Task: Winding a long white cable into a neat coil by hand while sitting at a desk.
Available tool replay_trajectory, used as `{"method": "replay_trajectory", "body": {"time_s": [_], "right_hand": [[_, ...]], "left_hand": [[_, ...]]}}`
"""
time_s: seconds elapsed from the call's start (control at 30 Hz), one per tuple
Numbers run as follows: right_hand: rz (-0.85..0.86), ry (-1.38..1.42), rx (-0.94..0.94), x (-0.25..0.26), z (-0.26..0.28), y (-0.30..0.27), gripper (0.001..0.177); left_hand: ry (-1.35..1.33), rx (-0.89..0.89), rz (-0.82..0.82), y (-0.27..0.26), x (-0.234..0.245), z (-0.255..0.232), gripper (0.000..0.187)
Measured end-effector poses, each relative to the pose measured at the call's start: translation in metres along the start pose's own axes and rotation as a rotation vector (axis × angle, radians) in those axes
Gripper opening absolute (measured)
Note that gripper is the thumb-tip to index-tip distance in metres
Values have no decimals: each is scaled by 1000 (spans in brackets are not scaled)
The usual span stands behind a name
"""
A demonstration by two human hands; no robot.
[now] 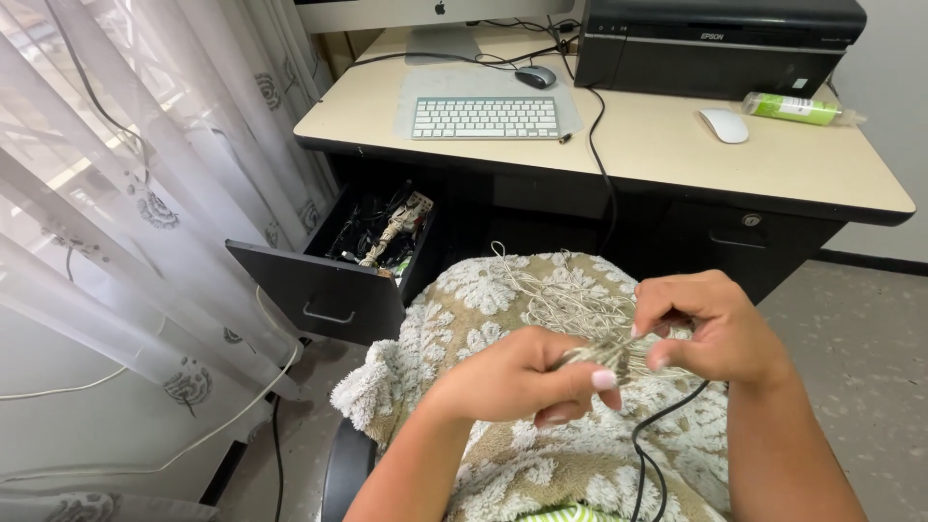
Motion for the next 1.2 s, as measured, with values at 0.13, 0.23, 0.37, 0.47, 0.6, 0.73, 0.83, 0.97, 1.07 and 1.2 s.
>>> {"method": "replay_trajectory", "body": {"time_s": [0.13, 0.23, 0.37, 0.47, 0.6, 0.73, 0.83, 0.97, 1.07, 1.2], "right_hand": [[-118, 149, -28, 4, -41, -22, 51], [-320, 169, -272, -2, -96, -59, 26], [-457, 120, -395, -24, -140, -80, 34], [-510, -38, -599, -34, -157, -96, 43], [-475, -274, -588, -21, -114, -57, 44], [-448, 101, -162, -21, -15, 16, 105], [-98, 89, -114, -52, 38, 40, 94], [80, 225, -514, -62, 30, 32, 76], [204, 259, -504, -49, 17, 21, 64], [49, 213, -377, -37, -32, 0, 23]], "left_hand": [[-357, -46, -57, -14, 8, -2, 33], [-412, -40, -209, -29, 7, -19, 37], [-467, -350, -193, -19, 12, 8, 29], [-479, -411, -200, -34, 17, 2, 31], [-320, -335, -468, -39, 32, 6, 30], [-210, -83, -578, -30, 26, -1, 28], [47, 278, -581, -25, 11, -24, 28], [86, 297, -564, -28, 11, -29, 33], [-118, 208, -460, -36, 17, -19, 38], [-242, -251, -294, -51, 33, -21, 39]]}}
Point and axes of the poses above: each hand's wrist, its own y-axis towards the middle knuckle, its own x-axis out of the back of the hand, z = x × y, the point moved 3 cm from there along y, towards the middle knuckle, and after that the axes turned 11 degrees about x, right-handed, at the moved point
